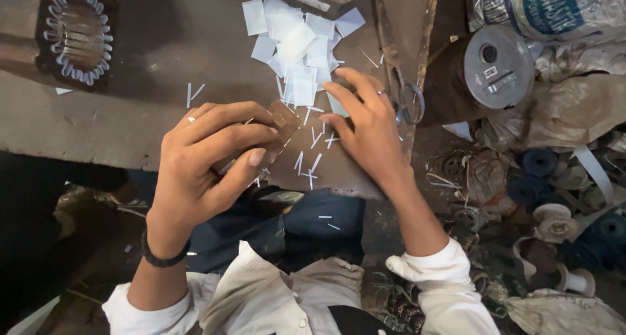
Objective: The person inserts rectangular paper insulation strips into the slots of a metal motor stator by hand, handling the strips and the stator unit on a workbench.
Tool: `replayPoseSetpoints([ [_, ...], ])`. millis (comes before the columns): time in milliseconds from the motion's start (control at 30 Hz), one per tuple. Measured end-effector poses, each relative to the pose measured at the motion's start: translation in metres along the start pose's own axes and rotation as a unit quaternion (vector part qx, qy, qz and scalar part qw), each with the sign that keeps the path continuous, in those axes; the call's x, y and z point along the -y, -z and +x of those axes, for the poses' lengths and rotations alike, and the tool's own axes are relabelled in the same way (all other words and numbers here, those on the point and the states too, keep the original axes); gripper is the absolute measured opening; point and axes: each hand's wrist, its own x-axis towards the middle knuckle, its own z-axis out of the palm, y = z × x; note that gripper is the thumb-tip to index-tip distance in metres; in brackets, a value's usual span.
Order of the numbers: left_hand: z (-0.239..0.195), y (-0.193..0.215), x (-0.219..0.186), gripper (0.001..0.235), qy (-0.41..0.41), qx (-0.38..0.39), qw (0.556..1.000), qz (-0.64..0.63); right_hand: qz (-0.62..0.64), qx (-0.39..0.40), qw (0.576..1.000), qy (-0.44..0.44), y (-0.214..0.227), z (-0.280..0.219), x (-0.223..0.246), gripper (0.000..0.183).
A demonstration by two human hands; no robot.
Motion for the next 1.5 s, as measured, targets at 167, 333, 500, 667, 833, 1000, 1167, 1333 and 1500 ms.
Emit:
replayPoseSetpoints([
  [167, 0.002, -0.001, -0.004, 0.018, 0.023, -0.001, 0.999, -0.031, 0.017, -0.035, 0.999, 0.004, -0.003, -0.011, -0.002, 0.040],
  [333, 0.011, 0.000, -0.008, 0.016, 0.050, 0.018, 0.997, -0.057, 0.015, -0.013, 1.000, 0.009, -0.005, 0.004, -0.001, 0.035],
  [500, 0.018, -0.001, -0.012, 0.015, 0.051, 0.024, 0.997, -0.056, -0.019, -0.005, 0.999, 0.042, -0.009, 0.046, -0.008, 0.031],
  [667, 0.023, -0.002, -0.014, 0.015, 0.055, 0.019, 0.997, -0.049, -0.040, 0.017, 0.996, 0.081, -0.018, 0.077, -0.007, 0.038],
  [833, 0.023, -0.001, -0.011, 0.014, 0.037, 0.015, 0.997, -0.060, -0.025, -0.004, 0.996, 0.080, -0.021, 0.073, -0.008, 0.032],
  [1000, 0.023, 0.000, -0.010, 0.014, 0.053, 0.019, 0.996, -0.070, 0.005, -0.035, 0.998, 0.055, -0.028, 0.086, -0.010, 0.029],
  [1167, 0.025, 0.001, -0.011, 0.014, 0.046, 0.017, 0.997, -0.060, -0.037, -0.023, 0.996, 0.074, -0.039, 0.107, 0.001, 0.035],
  [1333, 0.027, -0.002, -0.011, 0.013, 0.036, 0.011, 0.998, -0.046, -0.076, -0.015, 0.994, 0.083, -0.043, 0.111, 0.000, 0.032],
  [1500, 0.029, -0.005, -0.010, 0.012, 0.041, 0.010, 0.998, -0.039, -0.050, -0.027, 0.994, 0.089, -0.040, 0.108, 0.000, 0.033],
])
